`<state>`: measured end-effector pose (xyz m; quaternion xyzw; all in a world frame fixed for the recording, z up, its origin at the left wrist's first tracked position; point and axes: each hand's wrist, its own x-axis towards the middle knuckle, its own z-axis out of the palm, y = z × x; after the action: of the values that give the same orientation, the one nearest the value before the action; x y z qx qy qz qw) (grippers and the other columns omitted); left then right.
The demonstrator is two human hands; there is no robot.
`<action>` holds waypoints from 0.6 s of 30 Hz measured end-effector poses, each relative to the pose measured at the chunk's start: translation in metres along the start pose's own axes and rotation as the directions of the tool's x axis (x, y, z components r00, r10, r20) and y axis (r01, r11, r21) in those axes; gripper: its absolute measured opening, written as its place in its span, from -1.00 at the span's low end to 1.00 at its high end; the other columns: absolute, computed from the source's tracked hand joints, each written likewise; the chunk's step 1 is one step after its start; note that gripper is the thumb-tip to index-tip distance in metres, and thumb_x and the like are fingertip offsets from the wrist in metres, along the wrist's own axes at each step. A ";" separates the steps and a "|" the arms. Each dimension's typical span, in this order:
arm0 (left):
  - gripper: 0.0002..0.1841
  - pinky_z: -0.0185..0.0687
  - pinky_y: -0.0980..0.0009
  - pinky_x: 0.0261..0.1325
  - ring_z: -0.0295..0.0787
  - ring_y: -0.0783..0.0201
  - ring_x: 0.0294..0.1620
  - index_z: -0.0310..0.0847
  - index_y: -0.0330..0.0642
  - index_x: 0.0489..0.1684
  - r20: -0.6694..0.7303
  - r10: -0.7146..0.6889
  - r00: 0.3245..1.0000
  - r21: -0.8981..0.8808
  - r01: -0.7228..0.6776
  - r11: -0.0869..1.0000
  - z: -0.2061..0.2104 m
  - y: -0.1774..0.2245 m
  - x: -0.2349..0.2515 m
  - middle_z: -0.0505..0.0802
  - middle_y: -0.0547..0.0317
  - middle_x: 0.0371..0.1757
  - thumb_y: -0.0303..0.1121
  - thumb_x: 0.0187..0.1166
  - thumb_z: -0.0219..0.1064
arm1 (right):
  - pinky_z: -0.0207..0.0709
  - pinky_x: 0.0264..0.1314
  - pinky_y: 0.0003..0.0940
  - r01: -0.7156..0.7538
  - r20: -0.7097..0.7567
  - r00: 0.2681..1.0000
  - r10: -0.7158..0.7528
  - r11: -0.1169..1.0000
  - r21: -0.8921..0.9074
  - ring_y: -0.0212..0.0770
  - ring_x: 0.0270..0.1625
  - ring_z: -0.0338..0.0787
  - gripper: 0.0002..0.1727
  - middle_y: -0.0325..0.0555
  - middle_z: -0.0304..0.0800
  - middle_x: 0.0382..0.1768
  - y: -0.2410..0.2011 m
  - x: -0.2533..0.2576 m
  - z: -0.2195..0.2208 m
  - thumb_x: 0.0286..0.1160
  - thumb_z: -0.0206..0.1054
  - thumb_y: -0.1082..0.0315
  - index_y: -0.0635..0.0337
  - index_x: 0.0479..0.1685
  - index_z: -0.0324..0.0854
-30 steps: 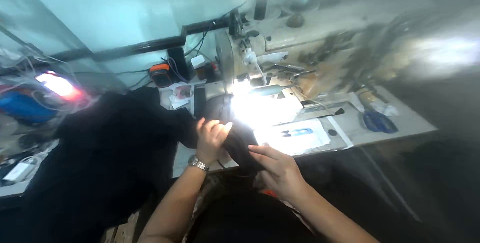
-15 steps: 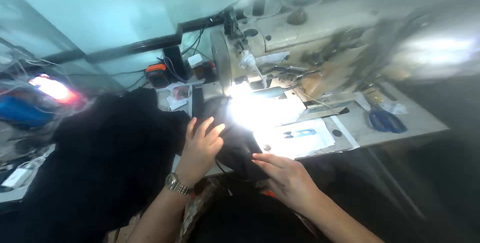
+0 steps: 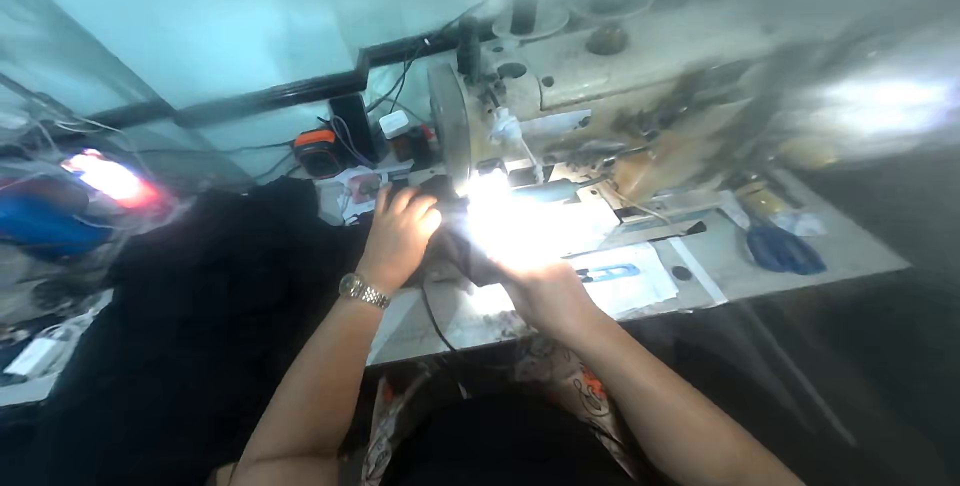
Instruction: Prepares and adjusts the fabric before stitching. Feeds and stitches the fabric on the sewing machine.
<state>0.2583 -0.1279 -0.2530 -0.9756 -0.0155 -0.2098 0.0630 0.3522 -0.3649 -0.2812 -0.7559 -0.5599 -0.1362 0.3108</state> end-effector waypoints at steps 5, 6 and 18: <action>-0.47 0.04 -0.46 0.67 0.13 -0.21 0.83 0.70 0.10 0.35 0.280 -0.161 0.946 -0.117 0.200 0.973 -0.034 0.012 -0.008 0.52 0.01 0.70 -0.41 0.28 0.49 | 0.79 -0.09 0.05 0.001 -0.062 0.998 -0.003 1.000 -0.028 0.01 -0.11 0.91 -0.76 -0.05 0.91 -0.19 0.005 0.007 0.017 0.61 0.26 0.37 0.03 0.00 0.86; -0.44 0.00 -0.45 0.69 0.00 -0.18 0.88 0.65 0.20 0.44 0.323 -0.156 0.934 -0.190 0.225 0.956 -0.044 0.016 -0.013 0.40 0.05 0.79 -0.24 0.32 0.45 | 0.80 -0.11 0.04 0.000 -0.038 0.999 -0.001 1.000 -0.026 0.01 -0.11 0.92 -0.74 -0.05 0.93 -0.16 0.004 0.006 0.014 0.60 0.26 0.39 0.02 0.03 0.87; -0.13 0.45 0.04 0.65 0.48 0.03 0.63 0.40 -0.17 0.64 -0.004 -0.626 0.780 -0.674 0.460 0.577 0.042 0.026 0.006 0.57 -0.11 0.60 -0.07 0.27 0.68 | 0.81 0.12 -0.19 -0.031 -0.393 0.916 0.076 0.992 0.119 -0.18 0.03 0.89 -0.78 0.02 0.89 0.07 0.057 -0.027 -0.093 0.64 0.29 0.40 0.25 0.06 0.79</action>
<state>0.2822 -0.1482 -0.2917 -0.8493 -0.2357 -0.3283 -0.3397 0.4090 -0.4541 -0.2423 -0.7092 -0.4712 -0.2469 0.4627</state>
